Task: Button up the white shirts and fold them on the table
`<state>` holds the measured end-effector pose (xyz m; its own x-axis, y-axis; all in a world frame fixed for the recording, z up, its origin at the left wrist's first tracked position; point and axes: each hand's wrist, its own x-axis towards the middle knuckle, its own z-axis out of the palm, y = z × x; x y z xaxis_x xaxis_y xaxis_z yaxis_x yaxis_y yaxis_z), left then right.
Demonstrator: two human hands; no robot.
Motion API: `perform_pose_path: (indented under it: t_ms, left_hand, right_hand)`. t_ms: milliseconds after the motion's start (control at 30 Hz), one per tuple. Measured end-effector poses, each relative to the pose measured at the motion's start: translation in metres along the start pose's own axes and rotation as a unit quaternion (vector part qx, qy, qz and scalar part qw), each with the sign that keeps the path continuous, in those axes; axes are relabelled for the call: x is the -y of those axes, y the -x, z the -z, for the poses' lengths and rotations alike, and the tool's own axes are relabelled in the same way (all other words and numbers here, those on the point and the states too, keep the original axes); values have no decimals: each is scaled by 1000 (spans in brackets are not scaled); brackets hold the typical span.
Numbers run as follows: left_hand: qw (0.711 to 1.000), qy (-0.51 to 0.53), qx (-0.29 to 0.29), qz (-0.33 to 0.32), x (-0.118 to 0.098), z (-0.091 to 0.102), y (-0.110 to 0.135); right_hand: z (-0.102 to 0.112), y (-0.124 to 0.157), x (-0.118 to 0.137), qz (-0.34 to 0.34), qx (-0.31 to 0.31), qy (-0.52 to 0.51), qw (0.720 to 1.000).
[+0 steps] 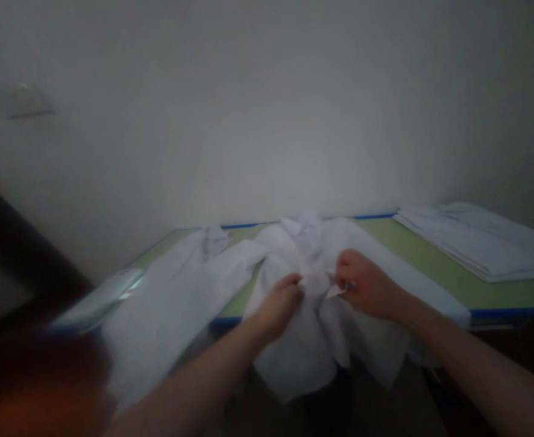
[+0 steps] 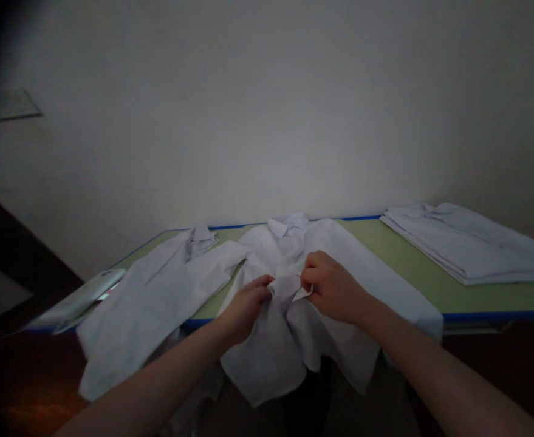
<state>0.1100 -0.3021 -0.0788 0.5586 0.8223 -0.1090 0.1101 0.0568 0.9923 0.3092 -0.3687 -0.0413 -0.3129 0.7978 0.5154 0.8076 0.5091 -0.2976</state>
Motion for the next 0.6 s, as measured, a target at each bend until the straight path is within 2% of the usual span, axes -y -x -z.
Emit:
perform_pose_path:
  t_ms: [100, 167, 267, 367, 433, 533, 600]
  left_hand:
    - [994, -78, -29, -75, 7, -5, 9]
    - [983, -145, -19, -115, 10, -5, 16]
    - [964, -238, 15, -120, 12, -3, 26]
    - [936, -331, 29, -112, 14, 4, 34]
    - [904, -411, 35, -110, 15, 9, 39]
    - [845, -519, 47, -118, 20, 14, 45]
    - [830, -542, 52, -120, 25, 13, 48]
  right_hand:
    - [-6, 10, 9, 50, -9, 105, 993]
    - [-7, 17, 13, 91, 26, 164, 982]
    - [-7, 31, 15, 116, 96, 193, 969]
    - [-6, 47, 18, 85, 148, 177, 969]
    - [-4, 56, 21, 41, 169, 152, 973]
    - [-1, 66, 25, -35, 173, 98, 979]
    - [-1, 69, 27, -71, 164, 60, 982]
